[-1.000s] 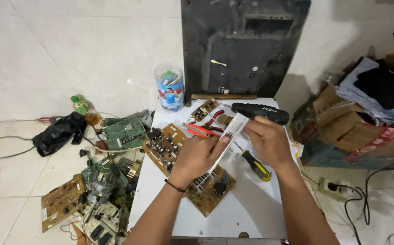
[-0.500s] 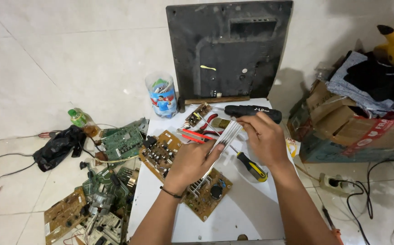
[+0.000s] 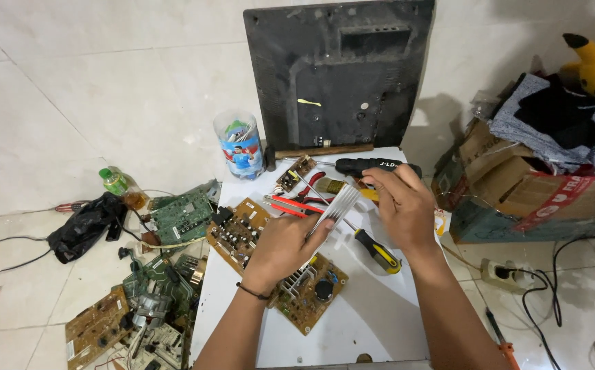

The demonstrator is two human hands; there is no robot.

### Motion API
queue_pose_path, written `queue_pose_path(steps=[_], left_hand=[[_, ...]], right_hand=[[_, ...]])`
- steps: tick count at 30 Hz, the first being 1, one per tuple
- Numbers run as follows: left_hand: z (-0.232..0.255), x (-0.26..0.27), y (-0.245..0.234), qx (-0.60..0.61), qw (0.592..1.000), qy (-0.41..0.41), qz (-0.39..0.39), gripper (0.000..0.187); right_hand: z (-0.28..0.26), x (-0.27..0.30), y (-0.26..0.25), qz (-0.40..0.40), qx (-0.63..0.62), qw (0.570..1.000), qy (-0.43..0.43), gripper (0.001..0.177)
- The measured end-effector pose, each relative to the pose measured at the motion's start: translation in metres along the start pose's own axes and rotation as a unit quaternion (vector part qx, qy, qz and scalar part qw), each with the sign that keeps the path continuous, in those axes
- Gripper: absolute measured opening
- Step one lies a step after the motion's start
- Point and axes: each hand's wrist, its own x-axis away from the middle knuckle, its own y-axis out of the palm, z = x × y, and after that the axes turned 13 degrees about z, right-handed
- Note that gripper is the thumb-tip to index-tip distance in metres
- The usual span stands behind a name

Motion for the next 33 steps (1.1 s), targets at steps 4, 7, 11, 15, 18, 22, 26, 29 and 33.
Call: queue_pose_path(steps=[4, 7, 11, 15, 18, 22, 26, 29, 33], left_hand=[[0.0, -0.001, 0.0, 0.003, 1.0, 0.0, 0.007, 0.043], [0.0, 0.0, 0.0, 0.005, 1.0, -0.002, 0.004, 0.044], [-0.001, 0.0, 0.001, 0.009, 1.0, -0.004, 0.009, 0.046], [0.0, 0.001, 0.002, 0.006, 1.0, 0.0, 0.019, 0.045], [0.0, 0.002, 0.001, -0.005, 1.0, 0.01, 0.025, 0.044], [-0.002, 0.002, 0.0, -0.011, 0.999, 0.011, 0.036, 0.043], [-0.007, 0.004, 0.005, -0.048, 0.996, 0.008, 0.071, 0.041], [-0.015, 0.006, 0.012, -0.105, 0.985, 0.015, 0.136, 0.037], [-0.037, 0.008, 0.028, -0.178, 0.958, 0.023, 0.223, 0.032]], right_hand=[[0.002, 0.0, 0.001, 0.023, 0.011, 1.0, -0.018, 0.012], [0.001, 0.0, 0.001, 0.036, 0.008, 0.999, -0.018, 0.013], [-0.005, -0.004, 0.0, 0.046, 0.014, 0.999, -0.019, 0.01], [-0.003, -0.002, 0.0, 0.07, 0.02, 0.996, -0.044, 0.009], [-0.003, 0.0, 0.0, 0.083, 0.014, 0.995, -0.055, 0.009], [-0.003, 0.003, 0.002, 0.088, 0.01, 0.994, -0.063, 0.006], [-0.018, -0.001, 0.004, 0.1, -0.002, 0.993, -0.069, 0.007], [-0.027, 0.0, 0.007, 0.079, -0.029, 0.996, -0.037, 0.01], [-0.062, -0.001, 0.006, -0.053, -0.116, 0.98, 0.155, 0.021]])
